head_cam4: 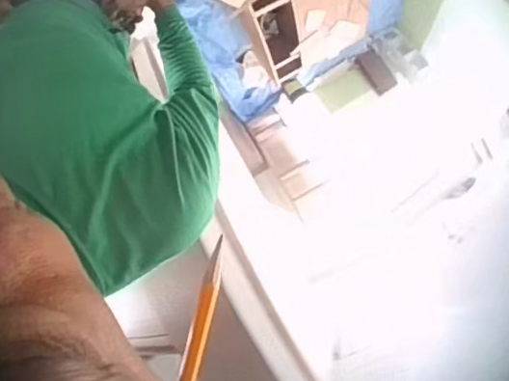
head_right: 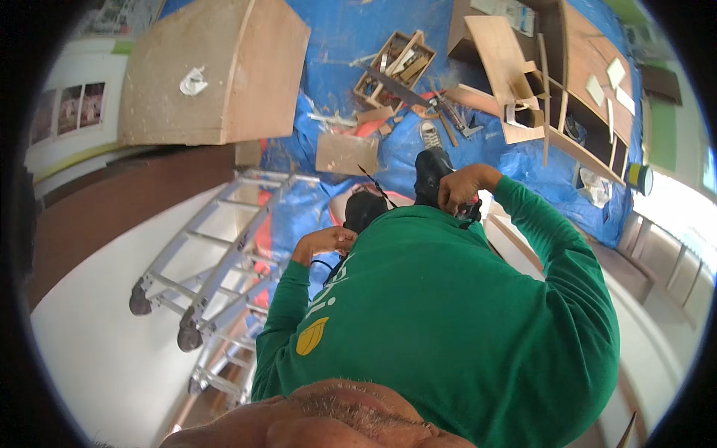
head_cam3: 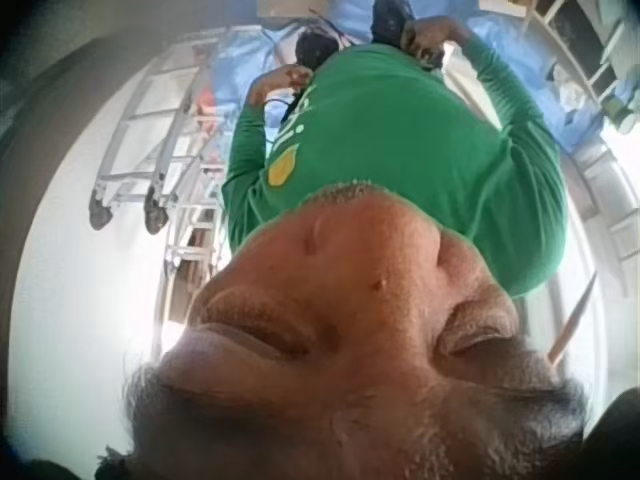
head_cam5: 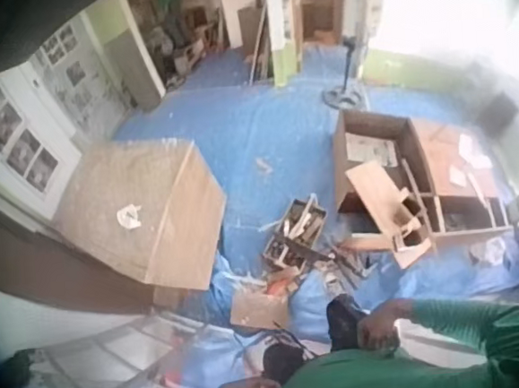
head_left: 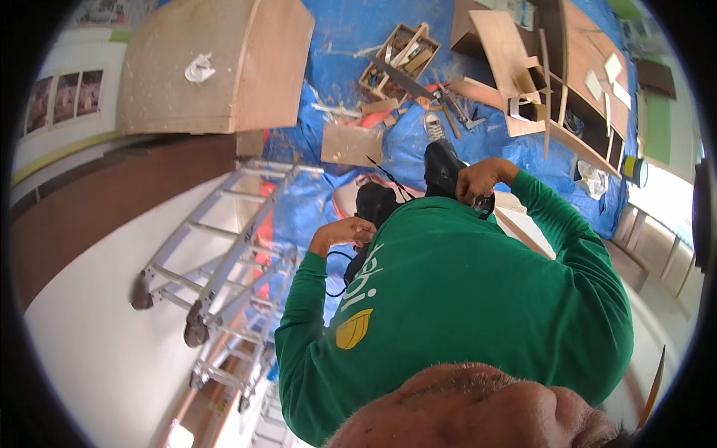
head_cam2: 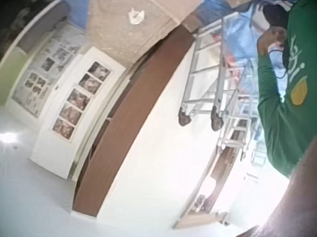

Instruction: The person measures and marks a piece of plywood with a tape measure, pencil, and straightedge, then saws along the marked line using a hand saw. The cut piece is separated from the main board.

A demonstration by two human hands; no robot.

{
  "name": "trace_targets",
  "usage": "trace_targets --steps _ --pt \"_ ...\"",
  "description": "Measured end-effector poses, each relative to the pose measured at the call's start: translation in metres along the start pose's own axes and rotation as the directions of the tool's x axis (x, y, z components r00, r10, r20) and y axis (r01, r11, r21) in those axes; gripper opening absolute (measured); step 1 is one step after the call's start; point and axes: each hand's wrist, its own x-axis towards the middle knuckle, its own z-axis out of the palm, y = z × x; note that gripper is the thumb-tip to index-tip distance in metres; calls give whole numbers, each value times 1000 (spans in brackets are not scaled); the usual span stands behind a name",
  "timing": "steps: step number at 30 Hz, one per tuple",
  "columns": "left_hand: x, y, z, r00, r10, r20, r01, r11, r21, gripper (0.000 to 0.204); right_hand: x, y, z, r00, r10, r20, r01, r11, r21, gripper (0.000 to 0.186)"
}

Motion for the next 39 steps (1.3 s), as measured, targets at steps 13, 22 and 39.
trace_targets --steps 13,22,39 --pt "159 35 79 978 -156 -140 167 983 76 25 120 111 -233 990 33 137 -59 980 190 26" --pt "222 -51 36 865 -129 -485 133 991 -27 20 351 107 -347 908 -417 21 418 907 -48 26" --pt "414 -178 104 294 49 -955 306 941 143 18 258 100 -217 689 -676 -260 501 704 -503 24"
